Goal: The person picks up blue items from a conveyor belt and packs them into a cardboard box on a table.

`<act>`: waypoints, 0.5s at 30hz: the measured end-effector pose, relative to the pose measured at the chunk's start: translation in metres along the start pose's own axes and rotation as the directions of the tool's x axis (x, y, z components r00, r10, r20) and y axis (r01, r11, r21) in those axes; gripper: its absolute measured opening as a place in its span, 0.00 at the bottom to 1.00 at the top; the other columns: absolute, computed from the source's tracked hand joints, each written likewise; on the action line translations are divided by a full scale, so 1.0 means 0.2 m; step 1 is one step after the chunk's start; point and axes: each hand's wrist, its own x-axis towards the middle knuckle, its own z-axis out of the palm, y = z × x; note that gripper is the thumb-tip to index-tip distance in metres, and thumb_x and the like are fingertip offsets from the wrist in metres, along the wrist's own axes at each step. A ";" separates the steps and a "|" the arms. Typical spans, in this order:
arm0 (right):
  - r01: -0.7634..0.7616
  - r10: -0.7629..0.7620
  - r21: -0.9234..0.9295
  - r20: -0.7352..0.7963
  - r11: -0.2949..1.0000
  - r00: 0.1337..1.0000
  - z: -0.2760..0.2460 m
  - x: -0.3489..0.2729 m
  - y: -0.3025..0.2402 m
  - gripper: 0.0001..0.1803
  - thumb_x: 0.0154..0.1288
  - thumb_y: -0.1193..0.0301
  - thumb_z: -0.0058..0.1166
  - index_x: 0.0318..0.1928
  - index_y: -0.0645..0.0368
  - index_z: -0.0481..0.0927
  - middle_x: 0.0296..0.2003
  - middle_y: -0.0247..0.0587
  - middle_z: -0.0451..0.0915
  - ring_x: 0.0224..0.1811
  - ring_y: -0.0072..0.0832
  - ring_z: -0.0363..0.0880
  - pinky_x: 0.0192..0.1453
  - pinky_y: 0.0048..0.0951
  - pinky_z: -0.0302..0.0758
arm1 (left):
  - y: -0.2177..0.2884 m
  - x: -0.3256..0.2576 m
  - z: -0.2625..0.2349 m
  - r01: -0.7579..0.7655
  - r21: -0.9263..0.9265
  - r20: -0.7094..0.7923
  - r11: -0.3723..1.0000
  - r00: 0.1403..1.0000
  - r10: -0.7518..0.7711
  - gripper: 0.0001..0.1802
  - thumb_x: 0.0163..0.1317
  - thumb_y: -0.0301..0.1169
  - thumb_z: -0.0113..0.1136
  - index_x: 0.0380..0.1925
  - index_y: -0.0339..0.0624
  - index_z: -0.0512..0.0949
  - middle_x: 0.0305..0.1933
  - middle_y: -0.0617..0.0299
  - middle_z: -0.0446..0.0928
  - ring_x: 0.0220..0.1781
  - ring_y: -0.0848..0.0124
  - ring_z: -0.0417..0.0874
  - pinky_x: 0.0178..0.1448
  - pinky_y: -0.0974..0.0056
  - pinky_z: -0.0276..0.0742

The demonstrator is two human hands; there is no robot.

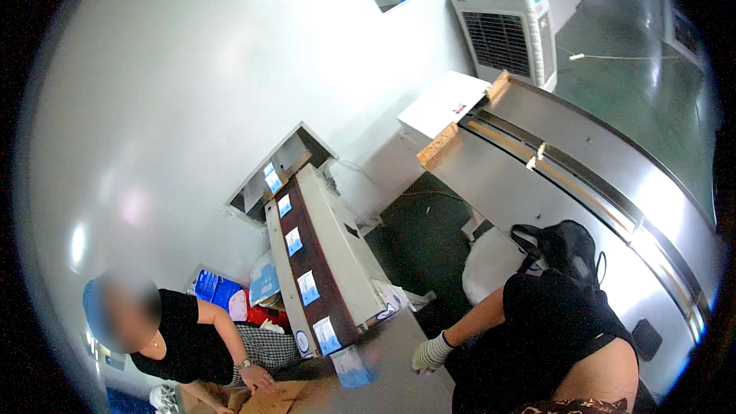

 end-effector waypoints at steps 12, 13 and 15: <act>-0.022 0.061 0.193 -0.201 0.981 0.978 0.30 -0.32 -0.16 0.22 0.58 0.67 0.55 0.52 0.61 0.70 0.45 0.48 0.75 0.46 0.41 0.75 0.49 0.40 0.71 | 0.10 -1.87 -0.93 0.377 -0.082 -0.028 0.923 0.924 -0.380 0.17 0.60 0.35 0.55 0.40 0.30 0.72 0.39 0.46 0.75 0.39 0.59 0.73 0.47 0.57 0.70; -0.042 0.093 0.228 -0.215 0.973 0.972 0.28 -0.33 -0.14 0.22 0.59 0.65 0.54 0.53 0.59 0.70 0.45 0.48 0.75 0.46 0.41 0.75 0.49 0.40 0.71 | 0.11 -1.96 -0.99 0.410 -0.078 -0.032 0.909 0.910 -0.413 0.17 0.60 0.35 0.55 0.40 0.30 0.73 0.38 0.46 0.75 0.39 0.59 0.73 0.47 0.57 0.70; -0.145 0.196 0.292 -0.153 0.945 0.969 0.25 -0.30 -0.15 0.25 0.60 0.63 0.53 0.56 0.58 0.68 0.48 0.49 0.75 0.48 0.41 0.74 0.51 0.39 0.71 | 0.12 -2.19 -1.14 0.476 -0.067 -0.079 0.877 0.874 -0.480 0.16 0.61 0.35 0.55 0.39 0.30 0.73 0.37 0.46 0.76 0.37 0.59 0.74 0.46 0.57 0.70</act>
